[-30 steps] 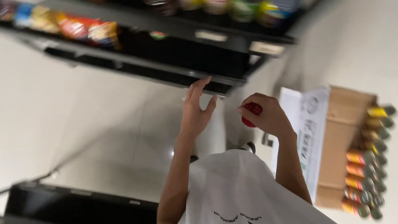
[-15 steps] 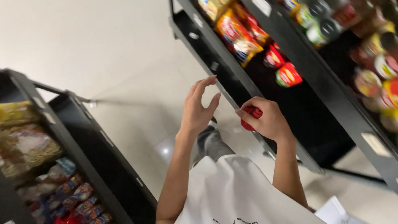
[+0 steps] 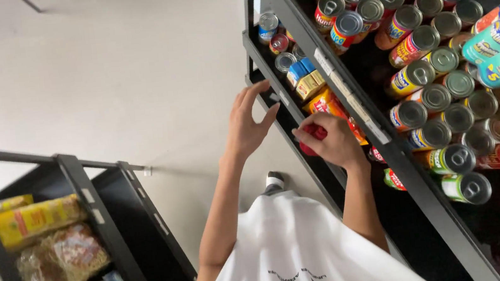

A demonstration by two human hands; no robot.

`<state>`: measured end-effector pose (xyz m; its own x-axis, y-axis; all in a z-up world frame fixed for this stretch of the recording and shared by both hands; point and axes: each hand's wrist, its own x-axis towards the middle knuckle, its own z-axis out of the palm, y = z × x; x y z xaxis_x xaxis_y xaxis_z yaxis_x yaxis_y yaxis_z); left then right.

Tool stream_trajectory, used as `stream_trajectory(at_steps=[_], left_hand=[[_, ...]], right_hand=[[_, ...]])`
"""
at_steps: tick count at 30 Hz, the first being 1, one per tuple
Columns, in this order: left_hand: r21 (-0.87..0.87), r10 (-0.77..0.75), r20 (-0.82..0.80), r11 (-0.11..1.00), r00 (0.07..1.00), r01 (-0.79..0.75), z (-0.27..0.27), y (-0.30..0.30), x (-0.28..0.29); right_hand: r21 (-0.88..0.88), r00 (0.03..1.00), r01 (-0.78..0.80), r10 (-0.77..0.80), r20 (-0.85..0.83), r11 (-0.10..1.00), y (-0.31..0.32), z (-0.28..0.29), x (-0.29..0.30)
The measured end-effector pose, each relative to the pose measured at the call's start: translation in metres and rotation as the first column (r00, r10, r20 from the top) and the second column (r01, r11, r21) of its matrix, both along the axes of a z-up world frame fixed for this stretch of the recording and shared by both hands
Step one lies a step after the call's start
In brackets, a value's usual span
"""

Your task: Restocking canned goods from a cardboard box onto store shelves.

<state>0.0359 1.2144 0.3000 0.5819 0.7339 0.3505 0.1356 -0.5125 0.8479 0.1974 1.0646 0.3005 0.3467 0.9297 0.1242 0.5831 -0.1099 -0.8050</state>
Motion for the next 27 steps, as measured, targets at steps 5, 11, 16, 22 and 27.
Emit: stream_trajectory(at_steps=[5,11,16,22,27], left_hand=[[0.054,-0.111,0.032,0.993,0.993,0.109,-0.002,0.06,0.064],[0.188,-0.29,0.015,0.941,0.957,0.282,-0.012,0.121,0.151],[0.309,-0.306,-0.154,0.888,0.94,0.34,-0.009,0.142,0.2],[0.207,-0.35,-0.217,0.896,0.912,0.393,-0.02,0.152,0.204],[0.183,-0.321,0.262,0.942,0.91,0.28,0.001,0.128,0.182]], right_hand=[[-0.047,0.988,0.151,-0.15,0.019,0.987,0.039,0.027,0.019],[-0.051,0.939,0.333,-0.336,-0.074,0.942,0.053,0.025,0.02],[0.054,0.857,0.512,-0.514,0.032,0.857,0.061,0.022,-0.005],[-0.099,0.689,0.715,-0.721,-0.069,0.693,0.058,0.018,-0.041],[-0.156,0.548,0.829,-0.836,0.041,0.536,0.031,0.031,-0.068]])
